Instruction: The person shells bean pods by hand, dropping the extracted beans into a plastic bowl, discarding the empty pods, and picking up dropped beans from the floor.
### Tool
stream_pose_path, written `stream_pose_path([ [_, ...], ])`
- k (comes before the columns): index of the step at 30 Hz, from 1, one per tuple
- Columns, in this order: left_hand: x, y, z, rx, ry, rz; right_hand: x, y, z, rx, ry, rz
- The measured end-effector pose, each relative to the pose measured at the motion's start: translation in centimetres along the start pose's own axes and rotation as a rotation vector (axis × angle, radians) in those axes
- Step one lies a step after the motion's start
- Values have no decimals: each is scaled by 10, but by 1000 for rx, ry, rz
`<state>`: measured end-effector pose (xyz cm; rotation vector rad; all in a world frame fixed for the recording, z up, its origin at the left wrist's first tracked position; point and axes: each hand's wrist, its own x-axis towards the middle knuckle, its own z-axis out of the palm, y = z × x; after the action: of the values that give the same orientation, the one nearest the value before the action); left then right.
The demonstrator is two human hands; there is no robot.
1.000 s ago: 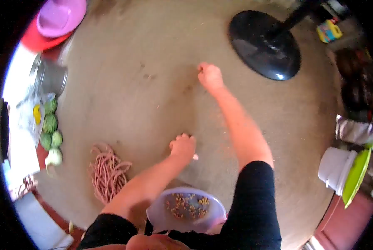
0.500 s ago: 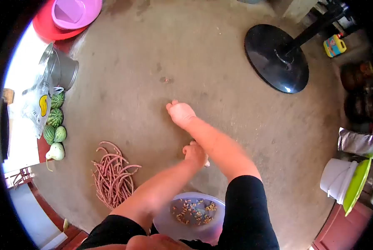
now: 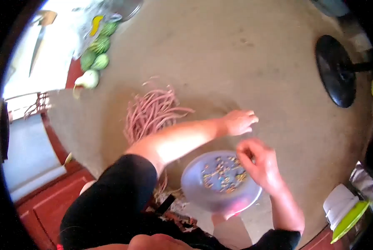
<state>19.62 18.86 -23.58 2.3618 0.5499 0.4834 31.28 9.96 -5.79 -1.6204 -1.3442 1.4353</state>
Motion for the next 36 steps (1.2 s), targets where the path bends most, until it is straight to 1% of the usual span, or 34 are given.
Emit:
stream_pose_path([
  [1, -15, 10, -24, -79, -85, -109, -23, 11, 13, 60, -46, 80],
  [2, -29, 16, -43, -161, -157, -200, -43, 20, 28, -73, -77, 46],
  [3, -60, 9, -54, -80, -304, -283, -63, 37, 44, -137, -170, 65],
  [4, -90, 9, -81, 10, -327, -262, -81, 50, 62, -147, -176, 66],
  [5, -119, 14, -117, 2, -320, -322, -95, 61, 77, -227, -241, 20],
  [6, -148, 12, -152, 99, -375, -347, -109, 62, 87, -304, -313, -23],
  [7, -184, 1, -179, 52, -336, -434, -121, 54, 93, -312, -330, -18],
  [8, -211, 0, -212, 167, -299, -443, -128, 45, 96, -435, -288, -24],
  [9, -235, -3, -237, 244, -380, -755, -134, 35, 99, -559, -243, -28],
  [10, -261, -12, -258, 326, -366, -851, -140, 20, 97, -575, -245, -31],
  [11, -280, -16, -272, 428, -285, -879, -144, 1, 92, -588, -279, -16],
  [12, -293, -24, -280, 368, -118, -860, -149, -20, 89, -600, -309, 4],
  [14, -295, -45, -280, 324, -51, -968, -156, -65, 90, -598, -307, 32],
  [16, -280, -71, -259, 325, 47, -892, -158, -107, 101, -593, -290, 62],
  [17, -267, -82, -248, 363, -7, -934, -159, -128, 111, -450, -260, 166],
  [18, -258, -93, -234, 363, 135, -801, -158, -142, 123, -307, -229, 265],
  [20, -240, -106, -214, 537, 63, -882, -160, -147, 152, -284, -182, 265],
  [21, -245, -134, -188, 582, 108, -899, -161, -137, 170, -282, -135, 252],
  [22, -246, -147, -175, 598, 103, -944, -159, -126, 186, -277, -88, 238],
  [24, -240, -141, -179, 566, 186, -929, -157, -112, 209, -369, -121, 69],
  [25, -238, -135, -184, 498, 205, -894, -162, -106, 215, -362, -126, 5],
  [26, -238, -123, -197, 433, 220, -860, -170, -104, 216, -352, -103, 17],
  [27, -236, -104, -217, 189, 245, -818, -175, -103, 213, -524, -179, -70],
  [28, -231, -77, -235, 0, 244, -930, -174, -103, 211, -699, -249, -169],
  [29, -231, -51, -249, -45, 232, -858, -174, -106, 212, -641, -176, -10],
  [30, -232, -27, -261, -90, 218, -787, -174, -106, 211, -629, -147, -25],
  [32, -236, 23, -276, -243, 228, -709, -177, -106, 204, -545, 2, -81],
  [33, -233, 55, -286, -326, 168, -717, -176, -108, 201, -496, 77, -104],
  [34, -232, 81, -286, -597, 226, -619, -174, -114, 197, -447, 157, -126],
  [36, -226, 148, -295, -610, 116, -564, -172, -134, 184, -284, 278, -116],
])
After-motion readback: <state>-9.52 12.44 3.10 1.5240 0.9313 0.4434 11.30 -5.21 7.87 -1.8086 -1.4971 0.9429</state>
